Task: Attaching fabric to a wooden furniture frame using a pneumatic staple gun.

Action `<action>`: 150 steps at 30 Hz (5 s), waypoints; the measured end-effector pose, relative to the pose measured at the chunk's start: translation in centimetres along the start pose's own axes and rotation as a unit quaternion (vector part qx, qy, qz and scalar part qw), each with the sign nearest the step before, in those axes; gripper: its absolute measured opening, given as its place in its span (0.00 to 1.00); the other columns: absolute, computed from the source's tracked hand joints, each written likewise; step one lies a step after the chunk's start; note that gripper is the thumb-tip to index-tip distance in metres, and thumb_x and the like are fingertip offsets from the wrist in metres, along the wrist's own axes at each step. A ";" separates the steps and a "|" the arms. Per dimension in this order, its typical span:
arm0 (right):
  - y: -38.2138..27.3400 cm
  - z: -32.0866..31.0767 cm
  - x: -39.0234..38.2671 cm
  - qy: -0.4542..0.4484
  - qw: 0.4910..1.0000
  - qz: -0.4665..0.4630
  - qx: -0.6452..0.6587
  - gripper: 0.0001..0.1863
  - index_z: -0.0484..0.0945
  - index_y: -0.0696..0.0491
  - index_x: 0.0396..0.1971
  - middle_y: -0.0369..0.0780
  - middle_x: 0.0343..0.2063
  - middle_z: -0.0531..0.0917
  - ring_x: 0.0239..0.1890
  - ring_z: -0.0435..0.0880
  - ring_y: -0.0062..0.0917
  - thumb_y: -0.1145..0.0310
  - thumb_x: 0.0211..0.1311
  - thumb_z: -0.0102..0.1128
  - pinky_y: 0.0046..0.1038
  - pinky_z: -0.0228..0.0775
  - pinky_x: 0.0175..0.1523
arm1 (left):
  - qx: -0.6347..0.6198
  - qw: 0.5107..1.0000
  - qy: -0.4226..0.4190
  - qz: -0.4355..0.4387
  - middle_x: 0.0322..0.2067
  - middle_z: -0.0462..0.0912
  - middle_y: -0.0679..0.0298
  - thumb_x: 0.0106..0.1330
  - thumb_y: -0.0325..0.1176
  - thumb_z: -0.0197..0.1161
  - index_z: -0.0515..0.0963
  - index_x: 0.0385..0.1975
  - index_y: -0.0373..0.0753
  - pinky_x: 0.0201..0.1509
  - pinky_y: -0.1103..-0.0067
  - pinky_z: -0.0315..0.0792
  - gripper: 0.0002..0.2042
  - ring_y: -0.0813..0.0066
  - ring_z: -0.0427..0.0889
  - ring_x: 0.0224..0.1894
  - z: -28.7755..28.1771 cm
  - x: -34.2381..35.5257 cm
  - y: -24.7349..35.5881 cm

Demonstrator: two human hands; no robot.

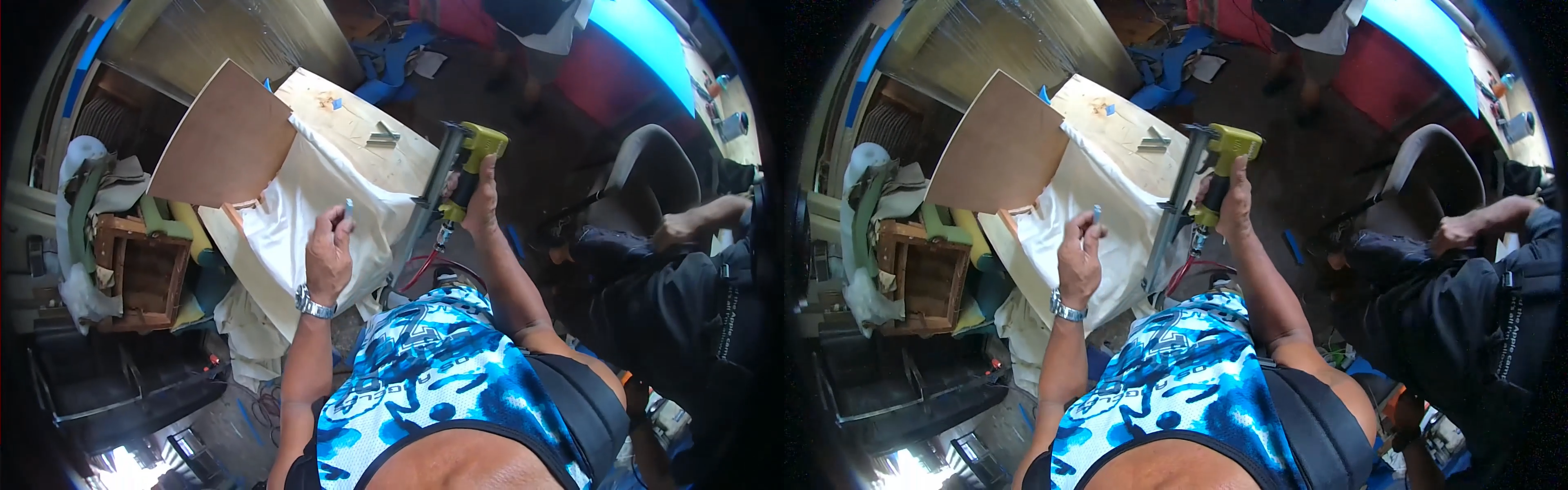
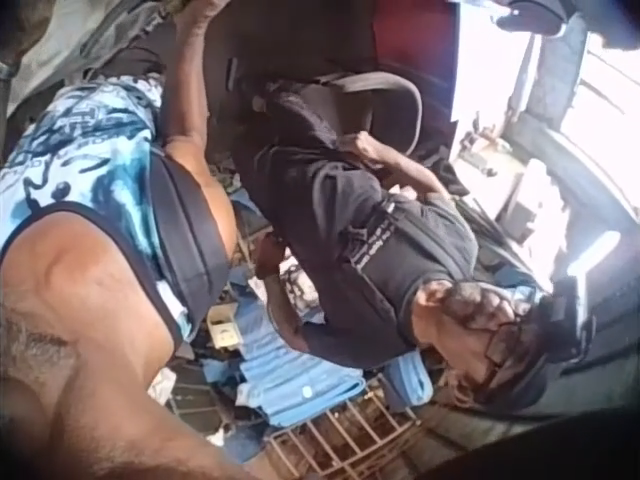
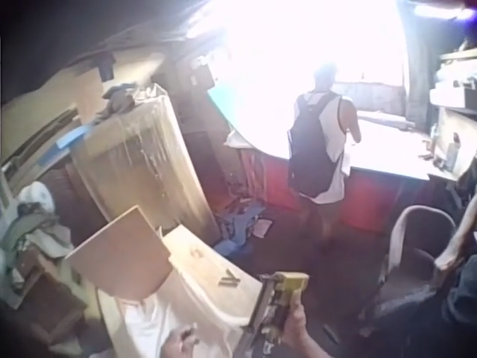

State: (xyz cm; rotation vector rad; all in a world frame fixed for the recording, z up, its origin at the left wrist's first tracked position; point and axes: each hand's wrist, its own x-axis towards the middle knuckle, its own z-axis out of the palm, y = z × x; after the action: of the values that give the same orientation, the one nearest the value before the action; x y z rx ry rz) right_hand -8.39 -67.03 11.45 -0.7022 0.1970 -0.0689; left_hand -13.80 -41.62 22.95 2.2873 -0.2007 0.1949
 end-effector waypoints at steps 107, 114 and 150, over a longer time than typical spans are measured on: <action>19.2 20.5 4.0 -0.048 0.754 0.358 -0.549 0.20 0.73 0.56 0.41 0.33 0.26 0.78 0.29 0.76 0.18 0.54 0.64 0.65 0.23 0.70 0.36 | 0.156 0.968 0.152 -0.124 0.35 0.84 0.61 0.64 0.45 0.63 0.77 0.36 0.45 0.53 0.61 0.64 0.11 0.61 0.79 0.42 5.9 22.4 -47.8; 23.6 23.7 9.0 -0.132 0.696 0.279 -0.649 0.22 0.72 0.57 0.41 0.35 0.28 0.77 0.32 0.74 0.19 0.50 0.66 0.59 0.24 0.67 0.38 | 0.146 0.942 0.253 -0.167 0.30 0.85 0.61 0.63 0.44 0.64 0.81 0.24 0.45 0.49 0.61 0.63 0.11 0.59 0.80 0.38 5.8 23.7 -51.7; 43.1 21.9 22.5 -0.101 0.591 0.065 -0.798 0.38 0.59 0.63 0.62 0.58 0.37 0.82 0.41 0.83 0.54 0.48 0.65 0.57 0.48 0.74 0.44 | 0.207 0.952 0.154 -0.163 0.33 0.86 0.66 0.52 0.50 0.65 0.82 0.34 0.51 0.43 0.63 0.70 0.14 0.65 0.84 0.41 9.4 23.3 -56.3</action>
State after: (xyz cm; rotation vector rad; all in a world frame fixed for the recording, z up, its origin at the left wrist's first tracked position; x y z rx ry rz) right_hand 17.92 -23.17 -3.66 -2.5204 0.0326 0.4068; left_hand 21.26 -13.52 -19.29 2.6182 0.4145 0.4517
